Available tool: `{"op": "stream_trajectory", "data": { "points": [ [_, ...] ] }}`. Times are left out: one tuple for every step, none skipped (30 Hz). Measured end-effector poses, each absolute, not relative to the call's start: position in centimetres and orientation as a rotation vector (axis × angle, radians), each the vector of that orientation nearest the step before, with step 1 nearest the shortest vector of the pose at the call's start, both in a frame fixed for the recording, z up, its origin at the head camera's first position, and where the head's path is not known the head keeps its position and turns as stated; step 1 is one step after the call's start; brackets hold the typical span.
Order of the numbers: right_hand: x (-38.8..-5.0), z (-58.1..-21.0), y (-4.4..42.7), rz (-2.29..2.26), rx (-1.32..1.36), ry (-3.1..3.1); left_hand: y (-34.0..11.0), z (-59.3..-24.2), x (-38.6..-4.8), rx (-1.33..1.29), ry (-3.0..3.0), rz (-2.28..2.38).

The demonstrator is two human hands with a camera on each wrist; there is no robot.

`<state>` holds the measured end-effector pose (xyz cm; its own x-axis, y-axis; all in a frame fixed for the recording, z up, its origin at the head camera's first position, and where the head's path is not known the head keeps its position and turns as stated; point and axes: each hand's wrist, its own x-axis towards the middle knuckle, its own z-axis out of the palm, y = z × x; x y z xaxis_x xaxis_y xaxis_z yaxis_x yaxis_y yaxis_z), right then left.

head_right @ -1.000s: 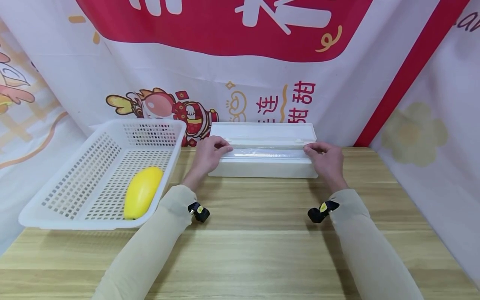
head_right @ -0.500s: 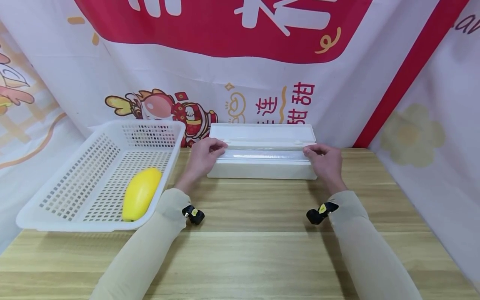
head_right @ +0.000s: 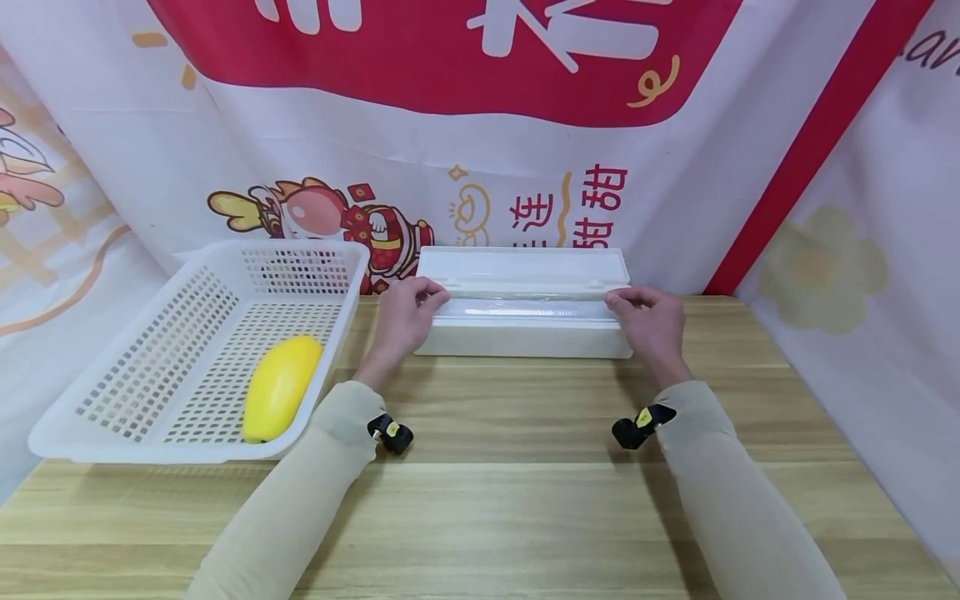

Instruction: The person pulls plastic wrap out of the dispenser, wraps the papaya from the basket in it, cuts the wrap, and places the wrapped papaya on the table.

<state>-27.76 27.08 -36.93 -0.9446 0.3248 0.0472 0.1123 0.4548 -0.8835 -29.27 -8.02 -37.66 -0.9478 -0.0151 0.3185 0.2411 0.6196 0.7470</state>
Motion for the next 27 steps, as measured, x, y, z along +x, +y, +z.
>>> {"op": "stream_trajectory", "data": {
  "points": [
    [-27.8, -36.9, 27.1, 1.506, -0.391, -2.498, -8.0, -37.7, -29.3, -0.17, -2.535, -1.283],
    [-27.8, -36.8, 27.2, 1.523, -0.405, -2.505, -7.9, -37.7, -29.3, -0.16, -2.518, -1.323],
    [-27.7, -36.7, 27.3, 1.541, -0.416, -2.515, -7.9, -37.7, -29.2, -0.15, -2.5, -1.359],
    [-27.7, -36.5, 27.3, 1.56, -0.426, -2.526, -7.9, -37.7, -29.2, -0.141, -2.485, -1.391],
    [-27.7, -36.4, 27.4, 1.571, -0.432, -2.543, -7.9, -37.7, -29.2, -0.138, -2.469, -1.418],
    [-27.7, -36.3, 27.5, 1.583, -0.437, -2.556, -7.9, -37.7, -29.2, -0.136, -2.453, -1.441],
    [-27.7, -36.2, 27.6, 1.591, -0.443, -2.571, -7.9, -37.7, -29.2, -0.135, -2.44, -1.458],
    [-27.7, -36.0, 27.7, 1.598, -0.445, -2.58, -7.9, -37.7, -29.2, -0.134, -2.426, -1.476],
    [-27.7, -35.9, 27.8, 1.599, -0.446, -2.589, -7.9, -37.7, -29.2, -0.13, -2.414, -1.495],
    [-27.6, -35.8, 27.9, 1.595, -0.446, -2.6, -7.8, -37.7, -29.2, -0.125, -2.401, -1.519],
    [-27.6, -35.6, 27.9, 1.586, -0.445, -2.611, -7.8, -37.6, -29.1, -0.12, -2.388, -1.538],
    [-27.6, -35.5, 27.9, 1.581, -0.445, -2.618, -7.8, -37.7, -29.1, -0.114, -2.376, -1.555],
    [-27.6, -35.4, 27.9, 1.57, -0.44, -2.628, -7.8, -37.7, -29.2, -0.106, -2.365, -1.572],
    [-27.6, -35.3, 27.9, 1.558, -0.432, -2.635, -7.8, -37.7, -29.1, -0.096, -2.355, -1.587],
    [-27.6, -35.2, 27.9, 1.546, -0.426, -2.643, -7.8, -37.7, -29.1, -0.089, -2.345, -1.599],
    [-27.6, -35.1, 27.9, 1.534, -0.417, -2.649, -7.8, -37.7, -29.1, -0.08, -2.336, -1.611],
    [-27.6, -35.1, 27.9, 1.527, -0.412, -2.652, -7.8, -37.7, -29.1, -0.074, -2.331, -1.617],
    [-27.6, -35.0, 27.9, 1.522, -0.405, -2.653, -7.8, -37.7, -29.1, -0.069, -2.326, -1.623],
    [-27.6, -35.0, 27.9, 1.518, -0.4, -2.654, -7.8, -37.7, -29.1, -0.064, -2.323, -1.63],
    [-27.5, -35.0, 27.9, 1.518, -0.396, -2.654, -7.8, -37.8, -29.0, -0.058, -2.321, -1.637],
    [-27.5, -35.0, 28.0, 1.519, -0.391, -2.654, -7.8, -37.8, -29.0, -0.054, -2.32, -1.642],
    [-27.5, -35.0, 28.0, 1.52, -0.384, -2.652, -7.9, -37.8, -29.0, -0.051, -2.318, -1.646],
    [-27.5, -35.0, 28.0, 1.522, -0.379, -2.651, -7.9, -37.9, -29.1, -0.052, -2.315, -1.648],
    [-27.4, -35.0, 28.0, 1.523, -0.37, -2.65, -7.9, -37.9, -29.1, -0.053, -2.312, -1.652],
    [-27.4, -35.0, 28.1, 1.523, -0.364, -2.65, -7.9, -38.0, -29.1, -0.053, -2.309, -1.653],
    [-27.3, -35.0, 28.1, 1.521, -0.361, -2.652, -7.9, -38.0, -29.1, -0.053, -2.306, -1.654],
    [-27.2, -35.0, 28.1, 1.519, -0.352, -2.652, -7.9, -38.1, -29.1, -0.054, -2.301, -1.654]
  ]
}}
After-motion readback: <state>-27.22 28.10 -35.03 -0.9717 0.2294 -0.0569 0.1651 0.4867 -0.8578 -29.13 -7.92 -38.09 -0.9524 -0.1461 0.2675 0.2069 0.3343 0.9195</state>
